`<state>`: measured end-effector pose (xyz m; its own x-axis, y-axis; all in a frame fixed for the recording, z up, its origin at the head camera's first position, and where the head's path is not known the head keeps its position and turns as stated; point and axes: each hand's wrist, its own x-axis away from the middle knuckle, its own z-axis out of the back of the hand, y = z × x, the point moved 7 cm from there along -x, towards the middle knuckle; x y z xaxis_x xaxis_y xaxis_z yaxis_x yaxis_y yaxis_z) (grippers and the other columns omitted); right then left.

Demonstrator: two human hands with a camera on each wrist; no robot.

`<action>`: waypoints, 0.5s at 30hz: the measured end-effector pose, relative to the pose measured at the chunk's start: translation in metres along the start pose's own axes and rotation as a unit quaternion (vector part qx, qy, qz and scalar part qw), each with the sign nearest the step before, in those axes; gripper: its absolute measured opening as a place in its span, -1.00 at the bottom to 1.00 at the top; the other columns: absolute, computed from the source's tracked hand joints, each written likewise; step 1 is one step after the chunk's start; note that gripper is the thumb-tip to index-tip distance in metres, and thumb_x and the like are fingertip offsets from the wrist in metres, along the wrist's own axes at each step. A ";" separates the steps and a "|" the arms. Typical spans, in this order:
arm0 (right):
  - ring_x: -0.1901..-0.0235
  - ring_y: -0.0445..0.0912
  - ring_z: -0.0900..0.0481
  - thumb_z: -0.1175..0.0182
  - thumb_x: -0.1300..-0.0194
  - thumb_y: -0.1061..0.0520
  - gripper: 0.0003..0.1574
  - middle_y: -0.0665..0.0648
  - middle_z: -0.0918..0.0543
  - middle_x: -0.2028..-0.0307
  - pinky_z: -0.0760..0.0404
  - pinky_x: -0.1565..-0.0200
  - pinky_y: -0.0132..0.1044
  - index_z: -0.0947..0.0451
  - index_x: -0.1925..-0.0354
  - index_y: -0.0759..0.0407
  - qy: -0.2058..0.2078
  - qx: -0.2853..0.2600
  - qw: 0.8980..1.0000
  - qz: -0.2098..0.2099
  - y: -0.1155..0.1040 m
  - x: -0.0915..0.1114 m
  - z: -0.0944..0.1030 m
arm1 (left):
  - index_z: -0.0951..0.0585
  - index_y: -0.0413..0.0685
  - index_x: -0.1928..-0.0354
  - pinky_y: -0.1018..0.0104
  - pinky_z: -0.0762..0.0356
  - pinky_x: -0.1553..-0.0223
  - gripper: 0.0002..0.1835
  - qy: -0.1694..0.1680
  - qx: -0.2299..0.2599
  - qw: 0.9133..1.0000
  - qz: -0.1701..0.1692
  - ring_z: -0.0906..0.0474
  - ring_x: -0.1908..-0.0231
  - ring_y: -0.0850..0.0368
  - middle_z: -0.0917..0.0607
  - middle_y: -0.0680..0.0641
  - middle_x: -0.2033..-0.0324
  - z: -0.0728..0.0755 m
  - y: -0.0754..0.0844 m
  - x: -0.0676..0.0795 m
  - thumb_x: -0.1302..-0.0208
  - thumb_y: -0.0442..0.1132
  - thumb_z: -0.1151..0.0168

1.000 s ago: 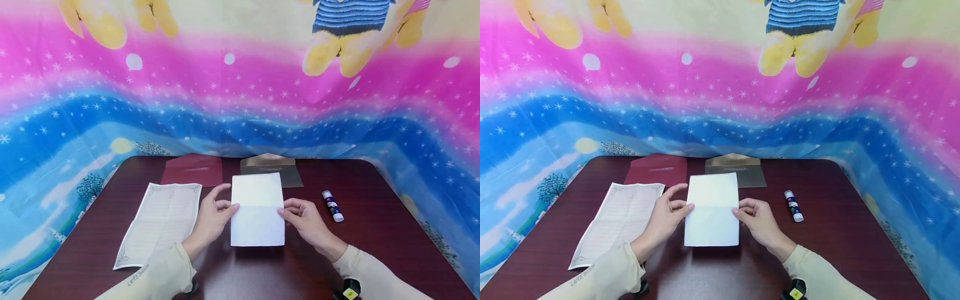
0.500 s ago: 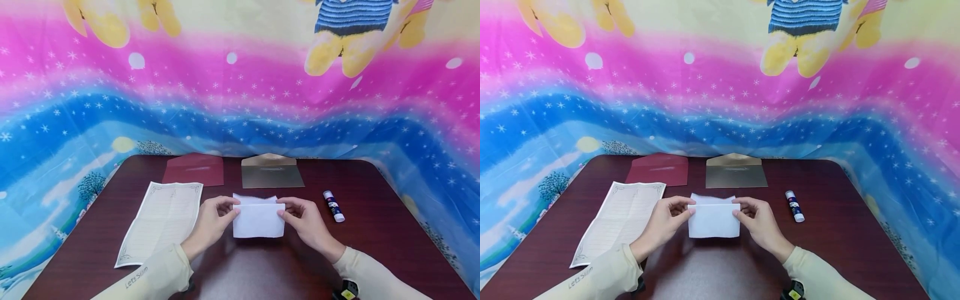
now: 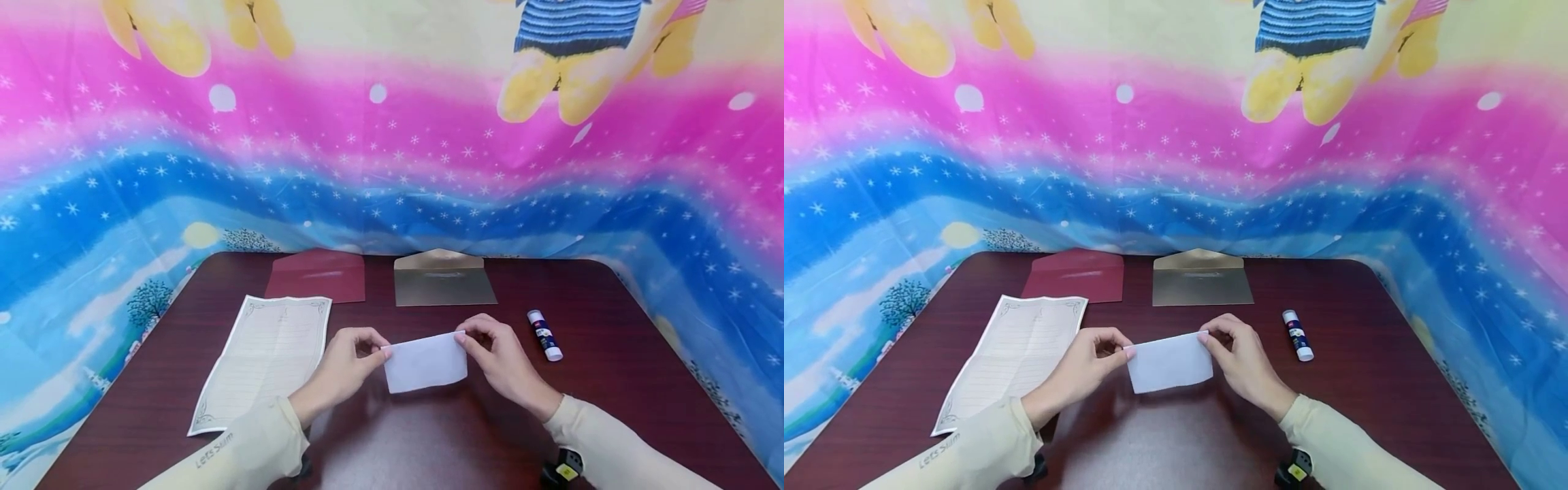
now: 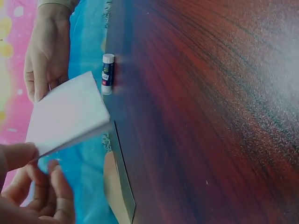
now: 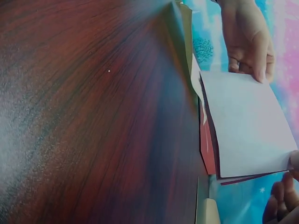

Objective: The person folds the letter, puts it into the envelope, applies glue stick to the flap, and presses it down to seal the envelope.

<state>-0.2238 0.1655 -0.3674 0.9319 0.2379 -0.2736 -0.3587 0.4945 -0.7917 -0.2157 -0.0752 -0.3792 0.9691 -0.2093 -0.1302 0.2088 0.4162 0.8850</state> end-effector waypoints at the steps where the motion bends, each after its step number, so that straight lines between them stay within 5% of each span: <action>1: 0.34 -0.18 -0.52 -0.23 -0.42 0.22 -0.89 0.09 -0.68 0.24 -0.57 0.32 -0.39 -0.68 0.13 0.12 -0.006 0.001 1.000 0.002 -0.001 0.000 -0.001 | -0.73 -0.04 0.34 0.43 -0.55 0.27 -0.96 -0.015 -0.005 1.000 -0.002 -0.52 0.40 0.24 -0.63 0.04 0.48 -0.002 -0.001 0.000 -0.28 -0.29 -0.37; 11: 0.32 -0.19 -0.57 -0.21 -0.43 0.24 -0.86 0.07 -0.74 0.23 -0.63 0.35 -0.35 -0.70 0.14 0.11 -0.064 0.025 0.997 0.017 -0.016 -0.003 -0.018 | -0.68 -0.12 0.19 0.43 -0.56 0.25 -0.81 -0.174 -0.029 0.983 -0.042 -0.58 0.35 0.27 -0.71 0.00 0.37 -0.029 0.008 0.004 -0.23 -0.44 -0.14; 15: 0.33 -0.22 -0.57 -0.21 -0.42 0.24 -0.85 0.07 -0.75 0.20 -0.63 0.36 -0.36 -0.70 0.11 0.13 -0.091 0.035 0.995 0.027 -0.020 -0.003 -0.027 | -0.69 -0.08 0.23 0.44 -0.57 0.37 -0.92 -0.198 -0.036 0.979 -0.039 -0.59 0.44 0.30 -0.73 0.03 0.42 -0.038 0.015 0.005 -0.31 -0.36 -0.25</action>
<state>-0.2179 0.1324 -0.3655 0.8884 0.4101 -0.2065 -0.4170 0.5325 -0.7366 -0.2024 -0.0367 -0.3833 0.8261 -0.5635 0.0010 0.3018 0.4440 0.8437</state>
